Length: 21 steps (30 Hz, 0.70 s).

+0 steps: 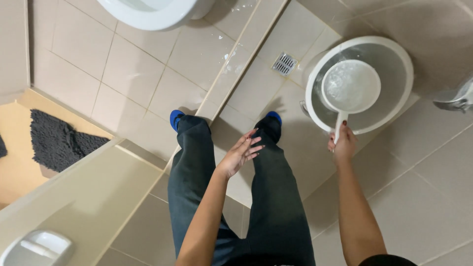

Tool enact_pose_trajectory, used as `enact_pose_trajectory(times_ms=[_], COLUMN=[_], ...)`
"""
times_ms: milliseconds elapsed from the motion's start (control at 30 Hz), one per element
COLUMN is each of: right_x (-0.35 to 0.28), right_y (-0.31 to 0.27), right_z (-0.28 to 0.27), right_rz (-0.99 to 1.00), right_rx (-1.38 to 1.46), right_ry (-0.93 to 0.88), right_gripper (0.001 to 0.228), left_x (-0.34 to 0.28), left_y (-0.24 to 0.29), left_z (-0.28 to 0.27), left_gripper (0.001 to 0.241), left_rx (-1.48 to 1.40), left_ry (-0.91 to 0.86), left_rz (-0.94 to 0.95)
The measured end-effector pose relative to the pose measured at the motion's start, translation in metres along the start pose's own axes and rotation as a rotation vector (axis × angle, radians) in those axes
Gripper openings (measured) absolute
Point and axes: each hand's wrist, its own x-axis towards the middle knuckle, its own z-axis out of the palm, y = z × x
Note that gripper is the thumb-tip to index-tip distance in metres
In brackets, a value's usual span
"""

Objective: The person scoops water from a bucket using a white plastic ladle and pours it onto the tiled floor near the toilet. They then use a handheld bidet sprayer to rinse the floor and the toilet bowl, directing the water stream across the tiles and into the bowl.

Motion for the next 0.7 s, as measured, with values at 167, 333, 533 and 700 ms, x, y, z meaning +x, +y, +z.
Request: enact_pose_trajectory(times_ms=[167, 333, 533, 700], right_x=[-0.1, -0.173, -0.198, -0.16], right_y=[-0.045, -0.071, -0.081, -0.063], right_z=[0.004, 0.032, 0.119, 0.213], right_rz=[-0.092, -0.132, 0.049, 0.24], right_rx=[-0.127, -0.301, -0.444, -0.353], right_ry=[-0.065, -0.168, -0.358, -0.575], right_gripper=[0.035, 0.036, 0.035, 0.03], left_x=[-0.033, -0.062, -0.094, -0.115], left_y=[0.014, 0.025, 0.035, 0.022], left_z=[-0.005, -0.026, -0.067, -0.106], left_gripper=[0.063, 0.061, 0.059, 0.057], left_rx=[-0.088, -0.162, -0.254, -0.266], left_ry=[-0.062, -0.083, -0.072, 0.035], left_rz=[0.054, 0.134, 0.253, 0.226])
